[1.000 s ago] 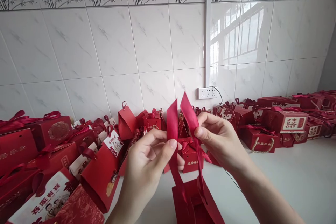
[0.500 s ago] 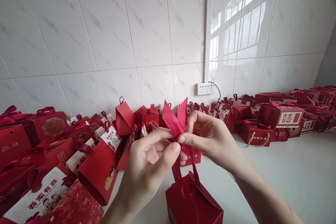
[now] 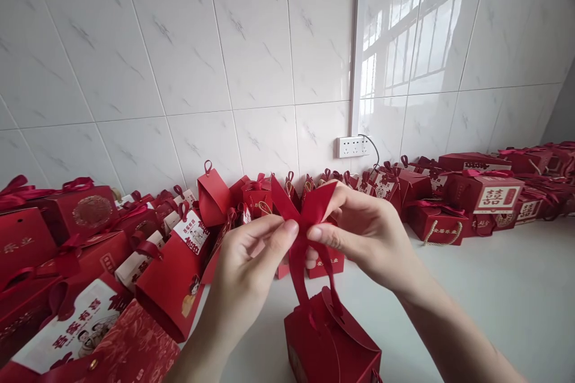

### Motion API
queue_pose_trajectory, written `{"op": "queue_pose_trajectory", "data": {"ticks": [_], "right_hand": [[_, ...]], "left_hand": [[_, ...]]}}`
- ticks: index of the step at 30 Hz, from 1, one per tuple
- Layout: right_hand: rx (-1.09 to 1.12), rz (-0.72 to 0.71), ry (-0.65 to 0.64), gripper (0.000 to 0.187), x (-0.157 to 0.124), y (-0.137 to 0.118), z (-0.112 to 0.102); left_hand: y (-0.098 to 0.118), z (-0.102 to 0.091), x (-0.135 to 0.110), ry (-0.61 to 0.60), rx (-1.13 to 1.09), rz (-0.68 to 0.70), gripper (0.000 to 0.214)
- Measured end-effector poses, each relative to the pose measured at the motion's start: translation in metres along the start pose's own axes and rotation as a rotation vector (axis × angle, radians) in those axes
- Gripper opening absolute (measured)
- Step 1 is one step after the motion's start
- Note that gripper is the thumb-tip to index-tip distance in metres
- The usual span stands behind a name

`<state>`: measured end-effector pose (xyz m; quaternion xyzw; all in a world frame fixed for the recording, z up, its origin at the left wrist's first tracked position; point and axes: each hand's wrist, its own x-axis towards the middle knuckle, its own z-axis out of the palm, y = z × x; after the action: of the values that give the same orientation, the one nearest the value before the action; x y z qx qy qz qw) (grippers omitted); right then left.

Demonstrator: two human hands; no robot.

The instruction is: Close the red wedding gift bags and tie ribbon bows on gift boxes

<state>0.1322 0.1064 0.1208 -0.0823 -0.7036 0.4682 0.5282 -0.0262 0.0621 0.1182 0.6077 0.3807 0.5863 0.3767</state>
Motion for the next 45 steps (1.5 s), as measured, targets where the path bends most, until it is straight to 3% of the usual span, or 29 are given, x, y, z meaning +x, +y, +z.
{"op": "queue_pose_trajectory", "data": {"ticks": [5, 12, 15, 18, 21, 27, 32, 41, 45], "right_hand": [[-0.027, -0.133, 0.041, 0.011, 0.003, -0.001, -0.004], [-0.406, -0.212, -0.209, 0.009, -0.002, -0.012, -0.017], [-0.598, -0.205, -0.255, 0.014, -0.003, -0.016, -0.019], [-0.646, -0.207, -0.27, 0.01, -0.002, -0.017, -0.018], [-0.659, -0.199, -0.256, 0.007, -0.002, -0.016, -0.015], [-0.665, -0.08, -0.154, 0.023, -0.004, -0.01, -0.012], [-0.627, -0.016, -0.143, 0.022, -0.005, -0.008, -0.011], [-0.831, -0.037, -0.042, 0.024, 0.0, -0.002, -0.005], [-0.863, 0.019, -0.037, 0.022, 0.001, 0.001, -0.002]], "left_hand": [[-0.003, 0.002, 0.002, 0.044, -0.065, -0.007, 0.029], [-0.004, -0.005, 0.004, 0.015, -0.118, -0.019, 0.025], [-0.004, -0.007, 0.005, 0.014, -0.099, -0.003, 0.025], [-0.005, -0.007, 0.007, 0.024, -0.077, 0.014, 0.024], [-0.005, -0.007, 0.007, 0.024, -0.07, 0.023, 0.025], [-0.005, -0.008, 0.005, -0.015, -0.087, 0.024, 0.026], [-0.006, -0.011, 0.006, 0.002, -0.04, 0.023, 0.027], [-0.008, -0.009, 0.005, -0.041, 0.02, -0.031, 0.027], [-0.007, -0.009, 0.006, -0.05, 0.023, -0.043, 0.027]]}}
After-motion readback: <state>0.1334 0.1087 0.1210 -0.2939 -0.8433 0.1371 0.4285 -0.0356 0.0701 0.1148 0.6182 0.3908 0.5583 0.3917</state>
